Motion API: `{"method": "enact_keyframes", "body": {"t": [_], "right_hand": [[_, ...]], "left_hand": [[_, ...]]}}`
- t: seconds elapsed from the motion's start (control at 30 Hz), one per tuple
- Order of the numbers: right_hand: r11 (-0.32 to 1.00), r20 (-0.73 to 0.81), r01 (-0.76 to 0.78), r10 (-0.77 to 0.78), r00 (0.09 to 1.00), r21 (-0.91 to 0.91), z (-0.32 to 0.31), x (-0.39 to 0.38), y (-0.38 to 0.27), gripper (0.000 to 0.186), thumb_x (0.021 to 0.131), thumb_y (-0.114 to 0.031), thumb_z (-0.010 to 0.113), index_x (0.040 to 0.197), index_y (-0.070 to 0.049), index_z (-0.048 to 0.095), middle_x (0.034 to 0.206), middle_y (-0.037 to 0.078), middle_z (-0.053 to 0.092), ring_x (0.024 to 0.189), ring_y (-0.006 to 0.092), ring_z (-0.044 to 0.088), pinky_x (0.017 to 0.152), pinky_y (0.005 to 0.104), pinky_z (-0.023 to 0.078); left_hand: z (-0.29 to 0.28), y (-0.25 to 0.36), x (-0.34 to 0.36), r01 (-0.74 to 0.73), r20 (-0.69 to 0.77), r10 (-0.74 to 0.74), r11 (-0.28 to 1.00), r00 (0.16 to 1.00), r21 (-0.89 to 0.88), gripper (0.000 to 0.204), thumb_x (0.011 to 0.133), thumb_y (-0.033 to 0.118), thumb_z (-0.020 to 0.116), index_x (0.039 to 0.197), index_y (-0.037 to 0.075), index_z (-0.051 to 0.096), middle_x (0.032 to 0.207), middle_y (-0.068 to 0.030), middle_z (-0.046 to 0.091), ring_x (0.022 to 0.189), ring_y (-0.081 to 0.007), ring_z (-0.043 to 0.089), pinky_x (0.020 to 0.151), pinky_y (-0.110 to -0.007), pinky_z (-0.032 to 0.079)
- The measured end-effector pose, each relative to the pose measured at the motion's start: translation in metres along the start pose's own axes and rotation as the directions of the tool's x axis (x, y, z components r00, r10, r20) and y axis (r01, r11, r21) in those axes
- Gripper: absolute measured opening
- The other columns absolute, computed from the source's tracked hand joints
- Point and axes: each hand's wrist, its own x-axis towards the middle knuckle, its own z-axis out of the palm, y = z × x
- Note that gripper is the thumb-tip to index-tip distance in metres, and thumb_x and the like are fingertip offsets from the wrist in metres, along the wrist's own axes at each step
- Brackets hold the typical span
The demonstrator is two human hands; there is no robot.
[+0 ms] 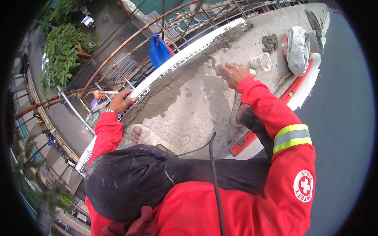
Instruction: The person applies wet cement along a linear edge on a rooftop using a trowel and hand, smoothing and leveling the material. They repeatedly scoop cement, spread it along the edge, and adjust the placement to maintain a consistent line.
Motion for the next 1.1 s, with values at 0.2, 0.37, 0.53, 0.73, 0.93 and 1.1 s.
{"method": "enact_keyframes", "body": {"t": [0.2,0.37,0.53,0.73,0.93,1.1], "right_hand": [[0.984,0.167,-0.089,0.062,0.984,0.156,-0.014,0.000,0.005,0.034,0.081,-0.027,0.063,0.111,-0.011,0.059,0.092,0.014,0.066,0.085,0.0354,0.064,0.069,0.0449,0.051],[0.954,0.199,-0.142,0.090,0.976,0.266,-0.014,0.006,0.000,0.043,0.085,-0.044,0.061,0.113,-0.011,0.061,0.085,0.020,0.067,0.083,0.0397,0.064,0.071,0.0477,0.050],[0.925,0.208,-0.204,0.142,0.968,0.321,-0.006,0.013,0.005,0.045,0.083,-0.044,0.064,0.109,-0.007,0.063,0.083,0.023,0.066,0.081,0.0406,0.063,0.070,0.0475,0.049],[0.870,0.275,-0.271,0.165,0.947,0.412,-0.003,0.008,0.027,0.042,0.082,-0.043,0.066,0.098,-0.003,0.066,0.076,0.020,0.064,0.072,0.0382,0.061,0.067,0.0441,0.046],[0.806,0.273,-0.316,0.200,0.941,0.501,-0.003,0.007,0.017,0.045,0.082,-0.044,0.066,0.104,-0.004,0.067,0.076,0.020,0.064,0.069,0.0341,0.061,0.066,0.0416,0.046],[0.667,0.444,-0.465,0.219,0.869,0.582,0.006,0.012,-0.001,0.047,0.083,-0.046,0.064,0.106,-0.005,0.067,0.076,0.019,0.064,0.067,0.0320,0.061,0.065,0.0404,0.047]], "left_hand": [[0.001,0.003,0.000,-0.015,-0.014,0.014,1.000,1.000,-0.010,0.053,0.080,0.028,0.070,0.123,0.000,0.056,0.104,-0.0183,0.066,0.091,-0.0255,0.062,0.084,-0.037,0.046],[0.000,0.005,0.004,0.014,-0.006,-0.014,0.999,1.000,-0.042,0.038,0.085,0.018,0.068,0.117,0.003,0.057,0.094,-0.0056,0.063,0.076,-0.0123,0.056,0.068,-0.028,0.046],[0.000,0.000,0.006,-0.027,-0.016,0.027,1.000,1.000,0.011,0.037,0.085,0.018,0.067,0.117,0.003,0.056,0.093,-0.0055,0.063,0.076,-0.0120,0.056,0.066,-0.028,0.046],[0.002,-0.004,0.007,-0.056,-0.023,0.056,0.998,0.998,-0.003,0.037,0.085,0.017,0.068,0.117,0.002,0.056,0.093,-0.0055,0.063,0.076,-0.0116,0.056,0.066,-0.027,0.046],[-0.001,0.005,0.005,0.014,0.008,-0.013,0.999,1.000,-0.034,0.038,0.084,0.017,0.067,0.117,0.002,0.057,0.095,-0.0057,0.063,0.080,-0.0128,0.057,0.071,-0.029,0.047],[-0.003,0.009,0.004,0.049,0.026,-0.048,0.998,0.999,-0.041,0.038,0.084,0.017,0.067,0.117,0.002,0.057,0.097,-0.0066,0.064,0.087,-0.0148,0.058,0.078,-0.030,0.046]]}}
